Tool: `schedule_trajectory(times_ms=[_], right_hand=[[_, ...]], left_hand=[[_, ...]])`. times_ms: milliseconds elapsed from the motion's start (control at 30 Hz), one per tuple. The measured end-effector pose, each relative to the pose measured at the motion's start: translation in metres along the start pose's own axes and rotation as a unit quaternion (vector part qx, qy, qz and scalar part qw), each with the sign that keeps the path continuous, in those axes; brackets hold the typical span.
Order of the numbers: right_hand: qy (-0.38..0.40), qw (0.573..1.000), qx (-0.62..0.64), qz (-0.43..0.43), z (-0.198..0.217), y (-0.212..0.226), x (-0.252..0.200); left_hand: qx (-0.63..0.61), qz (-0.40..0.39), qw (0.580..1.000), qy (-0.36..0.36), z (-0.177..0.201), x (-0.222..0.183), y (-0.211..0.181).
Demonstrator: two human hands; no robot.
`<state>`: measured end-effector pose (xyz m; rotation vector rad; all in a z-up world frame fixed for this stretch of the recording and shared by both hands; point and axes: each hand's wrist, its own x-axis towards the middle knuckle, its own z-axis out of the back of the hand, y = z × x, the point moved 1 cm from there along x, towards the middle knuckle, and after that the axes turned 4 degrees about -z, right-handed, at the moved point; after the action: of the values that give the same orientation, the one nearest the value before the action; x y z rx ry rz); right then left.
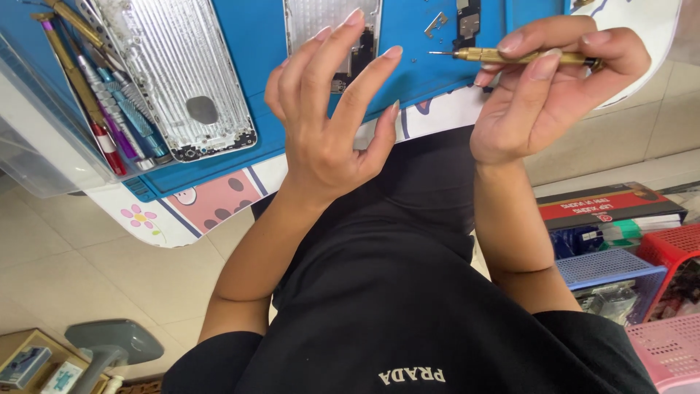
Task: Disassembling and replacing internal components of a mobile phone on a repair bench.
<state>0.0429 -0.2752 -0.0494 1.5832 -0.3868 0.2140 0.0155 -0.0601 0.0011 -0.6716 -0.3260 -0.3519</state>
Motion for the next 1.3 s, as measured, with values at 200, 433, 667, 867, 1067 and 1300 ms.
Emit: schedule_trajectory(times_ms=[200,433,667,867,1067,1300], right_hand=[[-0.019,1.0,0.003,-0.002,-0.001,-0.006,0.002],[-0.024,0.999,0.012,-0.035,0.006,-0.009,-0.007],[-0.005,0.997,0.031,-0.065,0.006,-0.011,-0.009],[0.013,0.999,0.004,-0.049,0.008,-0.016,-0.01],[0.008,0.999,-0.002,-0.046,0.002,-0.01,-0.01],[0.013,0.999,0.01,-0.04,0.0,-0.009,-0.008]], left_hand=[[-0.051,-0.202,0.977,-0.037,-0.001,-0.009,0.006],[-0.166,-0.268,0.949,-0.008,-0.002,-0.013,0.009],[-0.194,-0.253,0.948,-0.013,-0.004,-0.017,0.011],[-0.213,-0.245,0.946,-0.007,-0.001,-0.016,0.011],[-0.223,-0.261,0.939,0.012,0.004,-0.013,0.011],[-0.22,-0.246,0.944,0.015,0.001,-0.014,0.011]])
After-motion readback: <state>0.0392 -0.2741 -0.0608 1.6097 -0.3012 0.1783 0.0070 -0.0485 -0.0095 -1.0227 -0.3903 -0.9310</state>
